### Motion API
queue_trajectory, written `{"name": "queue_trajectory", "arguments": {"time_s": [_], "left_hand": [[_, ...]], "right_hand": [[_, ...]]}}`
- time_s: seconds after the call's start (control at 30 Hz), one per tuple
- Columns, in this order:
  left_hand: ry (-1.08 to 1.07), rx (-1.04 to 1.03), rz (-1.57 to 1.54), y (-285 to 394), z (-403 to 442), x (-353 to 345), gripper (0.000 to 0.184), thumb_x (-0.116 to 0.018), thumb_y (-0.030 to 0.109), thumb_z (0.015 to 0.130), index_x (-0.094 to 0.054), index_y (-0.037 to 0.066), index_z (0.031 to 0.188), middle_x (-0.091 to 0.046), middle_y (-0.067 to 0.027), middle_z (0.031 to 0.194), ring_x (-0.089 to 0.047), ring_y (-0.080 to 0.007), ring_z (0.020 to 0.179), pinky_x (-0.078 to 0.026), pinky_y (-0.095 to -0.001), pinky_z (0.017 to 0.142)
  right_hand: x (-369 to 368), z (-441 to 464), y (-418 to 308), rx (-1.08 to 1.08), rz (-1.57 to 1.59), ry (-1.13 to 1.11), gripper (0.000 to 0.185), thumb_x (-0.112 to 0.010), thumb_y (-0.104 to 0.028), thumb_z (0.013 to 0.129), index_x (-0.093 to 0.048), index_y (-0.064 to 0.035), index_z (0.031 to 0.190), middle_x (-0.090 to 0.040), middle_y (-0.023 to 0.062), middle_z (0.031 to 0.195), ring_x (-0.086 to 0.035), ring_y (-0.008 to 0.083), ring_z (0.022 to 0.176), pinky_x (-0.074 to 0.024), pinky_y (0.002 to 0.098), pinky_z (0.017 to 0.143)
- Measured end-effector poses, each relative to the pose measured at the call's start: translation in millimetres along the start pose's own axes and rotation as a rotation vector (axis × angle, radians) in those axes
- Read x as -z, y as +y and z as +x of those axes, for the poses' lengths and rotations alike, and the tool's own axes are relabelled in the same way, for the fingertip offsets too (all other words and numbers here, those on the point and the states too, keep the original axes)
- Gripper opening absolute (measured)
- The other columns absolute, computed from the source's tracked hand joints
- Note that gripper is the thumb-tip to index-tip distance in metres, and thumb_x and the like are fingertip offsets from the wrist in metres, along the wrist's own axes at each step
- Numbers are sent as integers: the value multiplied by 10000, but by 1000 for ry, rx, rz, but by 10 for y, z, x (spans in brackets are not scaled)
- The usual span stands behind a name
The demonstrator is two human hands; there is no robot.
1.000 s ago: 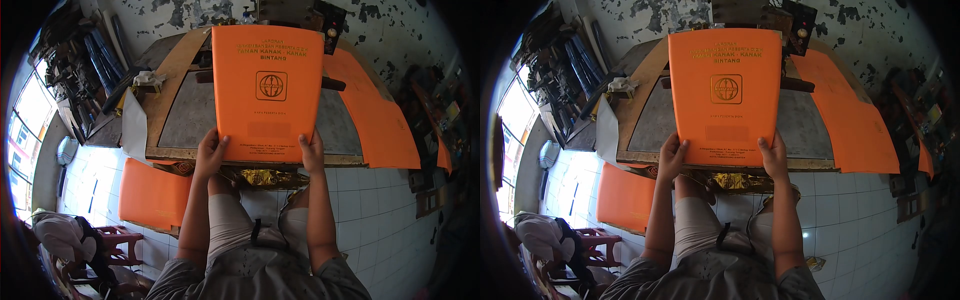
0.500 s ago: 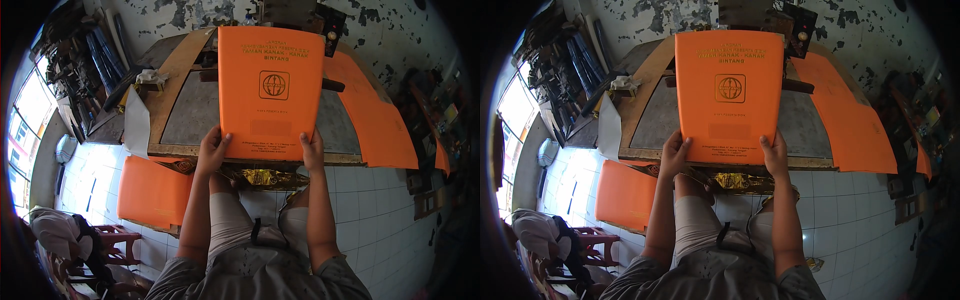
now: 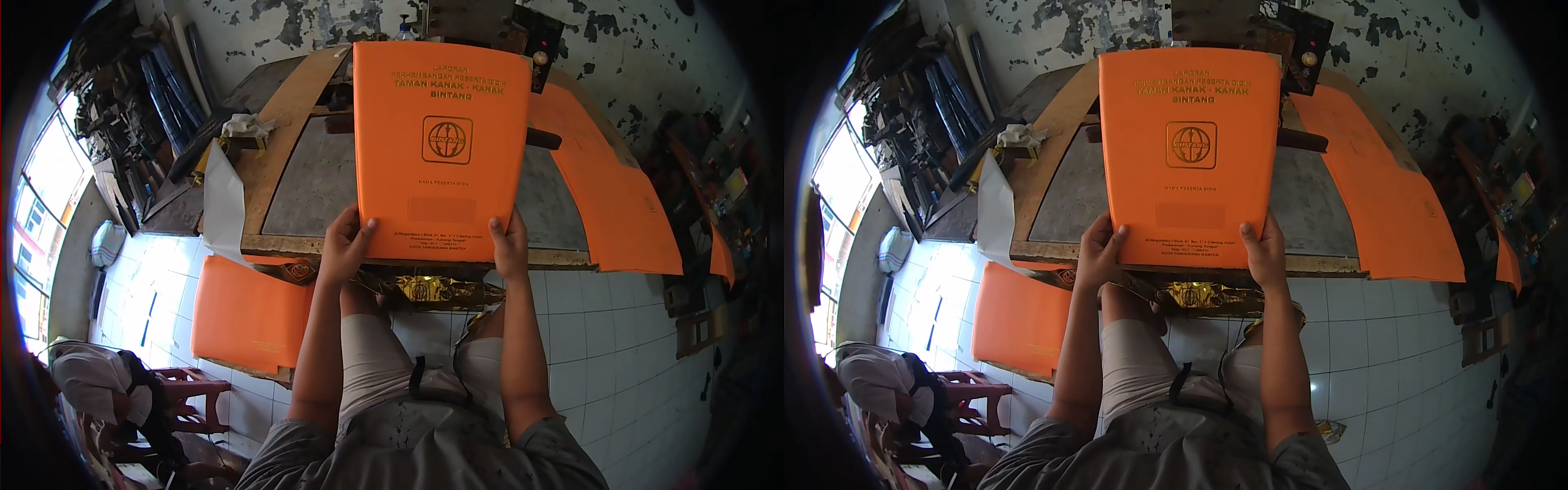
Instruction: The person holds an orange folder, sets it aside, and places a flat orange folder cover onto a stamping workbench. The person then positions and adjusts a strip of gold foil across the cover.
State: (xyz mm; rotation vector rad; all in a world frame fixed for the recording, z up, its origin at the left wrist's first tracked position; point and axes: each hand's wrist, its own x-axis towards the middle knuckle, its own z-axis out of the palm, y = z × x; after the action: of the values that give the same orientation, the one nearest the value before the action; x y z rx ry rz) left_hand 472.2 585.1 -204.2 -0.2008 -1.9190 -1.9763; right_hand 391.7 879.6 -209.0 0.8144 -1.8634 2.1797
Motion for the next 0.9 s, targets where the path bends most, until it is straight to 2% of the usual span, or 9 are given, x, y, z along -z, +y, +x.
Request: {"name": "queue_trajectory", "arguments": {"time_s": [0.13,0.33,0.43,0.57,0.67,0.77,0.9], "left_hand": [[4,4,14,-24,0,12,430,-639,188,1019,-547,-62,1356,-681,-94,1184,-632,-125,1105,-503,-276,938],[10,29,31,27,-11,15,418,-647,218,1014,-574,-69,1310,-701,-98,1142,-640,-123,1071,-499,-281,939],[23,-5,16,16,-9,-9,440,-651,214,1012,-562,-47,1355,-700,-67,1111,-642,-93,1001,-510,-240,838],[15,50,28,72,-22,4,443,-652,206,1011,-557,-57,1356,-700,-77,1124,-643,-102,1030,-510,-253,872],[6,14,23,-11,-9,23,447,-650,197,1012,-551,-63,1363,-700,-81,1129,-642,-105,1042,-510,-259,884],[7,14,14,-13,-9,21,446,-647,189,1014,-548,-65,1367,-699,-81,1131,-642,-107,1044,-510,-259,886],[8,13,13,-16,-15,23,440,-643,184,1016,-548,-65,1367,-693,-85,1155,-639,-116,1068,-506,-266,909]], "right_hand": [[-12,-1,-26,1,10,-4,565,-611,-428,1026,-518,-1,1385,-628,53,1246,-561,121,1140,-436,312,1004],[-14,5,-28,10,-7,-6,547,-611,-416,1028,-524,-2,1375,-631,58,1247,-560,122,1151,-434,315,1009],[-25,7,-37,10,-3,-2,547,-606,-420,1030,-525,-3,1375,-632,57,1238,-560,122,1150,-435,313,1006],[-41,9,-65,5,5,-12,561,-604,-434,1029,-522,-3,1379,-630,53,1227,-560,120,1137,-438,312,999],[31,4,17,-6,-39,-30,635,-595,-475,1019,-491,-5,1433,-617,86,1292,-581,174,1199,-467,380,1022],[27,2,24,-6,-34,-24,636,-596,-474,1019,-488,-5,1436,-617,84,1288,-582,171,1194,-465,377,1022],[-20,2,-35,2,1,-6,588,-615,-450,1019,-517,-1,1386,-624,49,1228,-559,122,1122,-441,316,992]]}}
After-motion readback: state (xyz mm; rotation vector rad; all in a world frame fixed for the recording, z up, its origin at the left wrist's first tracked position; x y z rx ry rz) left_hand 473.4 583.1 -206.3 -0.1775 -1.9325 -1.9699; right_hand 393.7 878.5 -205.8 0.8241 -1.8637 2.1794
